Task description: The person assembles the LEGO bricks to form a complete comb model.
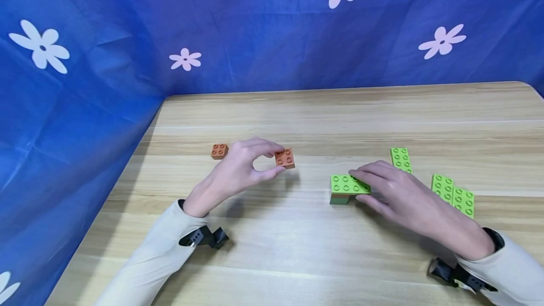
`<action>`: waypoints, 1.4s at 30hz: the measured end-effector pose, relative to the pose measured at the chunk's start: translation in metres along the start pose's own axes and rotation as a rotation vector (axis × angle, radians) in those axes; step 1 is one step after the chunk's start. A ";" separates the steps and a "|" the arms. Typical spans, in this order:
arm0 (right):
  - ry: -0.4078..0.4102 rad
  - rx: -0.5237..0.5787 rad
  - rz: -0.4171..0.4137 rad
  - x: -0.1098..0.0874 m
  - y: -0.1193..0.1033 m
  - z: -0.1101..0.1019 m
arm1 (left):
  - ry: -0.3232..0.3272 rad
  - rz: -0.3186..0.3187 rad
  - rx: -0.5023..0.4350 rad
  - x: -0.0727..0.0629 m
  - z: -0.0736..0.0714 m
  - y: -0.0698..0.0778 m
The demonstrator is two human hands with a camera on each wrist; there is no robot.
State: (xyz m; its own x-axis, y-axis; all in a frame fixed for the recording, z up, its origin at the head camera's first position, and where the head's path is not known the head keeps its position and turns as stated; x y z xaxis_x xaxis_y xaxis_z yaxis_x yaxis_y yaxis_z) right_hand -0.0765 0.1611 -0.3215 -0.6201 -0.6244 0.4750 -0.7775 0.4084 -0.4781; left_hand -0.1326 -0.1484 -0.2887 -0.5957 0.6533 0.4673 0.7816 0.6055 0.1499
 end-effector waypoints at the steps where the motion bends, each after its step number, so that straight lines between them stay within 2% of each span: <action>1: 0.001 0.000 0.000 0.000 0.000 0.000 | 0.000 0.003 0.002 0.000 0.000 0.000; 10: 0.000 0.000 -0.001 0.000 0.000 0.000 | 0.002 0.029 -0.011 0.001 0.000 0.006; 14: -0.005 0.003 0.002 0.001 0.000 0.000 | -0.012 0.011 -0.038 0.001 0.000 0.009; 18: -0.008 0.003 0.007 0.001 0.000 0.000 | -0.029 -0.042 -0.088 0.003 0.001 0.011; 24: -0.011 0.003 0.011 0.001 0.000 0.000 | -0.020 -0.134 -0.167 0.007 0.003 0.018; 31: -0.014 0.000 0.029 0.000 -0.001 -0.001 | -0.048 -0.225 -0.283 0.011 0.007 0.029; 36: -0.016 0.004 0.048 0.000 -0.003 -0.001 | -0.054 -0.223 -0.317 0.013 0.012 0.032; 42: -0.009 0.011 0.036 -0.001 -0.003 -0.001 | -0.039 -0.178 -0.352 0.015 0.018 0.036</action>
State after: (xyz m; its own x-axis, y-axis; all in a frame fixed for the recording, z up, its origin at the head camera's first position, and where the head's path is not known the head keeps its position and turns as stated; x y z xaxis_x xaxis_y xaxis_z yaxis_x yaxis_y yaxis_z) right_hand -0.0740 0.1610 -0.3197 -0.6463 -0.6154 0.4511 -0.7539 0.4233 -0.5025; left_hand -0.1164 -0.1085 -0.2920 -0.7289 0.5728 0.3749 0.6772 0.5226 0.5181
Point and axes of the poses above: each hand's wrist, its own x-axis towards the middle knuckle, its own z-axis out of the palm, y = z × x, the point moved 1 cm from there along x, towards the middle knuckle, and after that the axes turned 15 degrees about x, right-handed, at the moved point
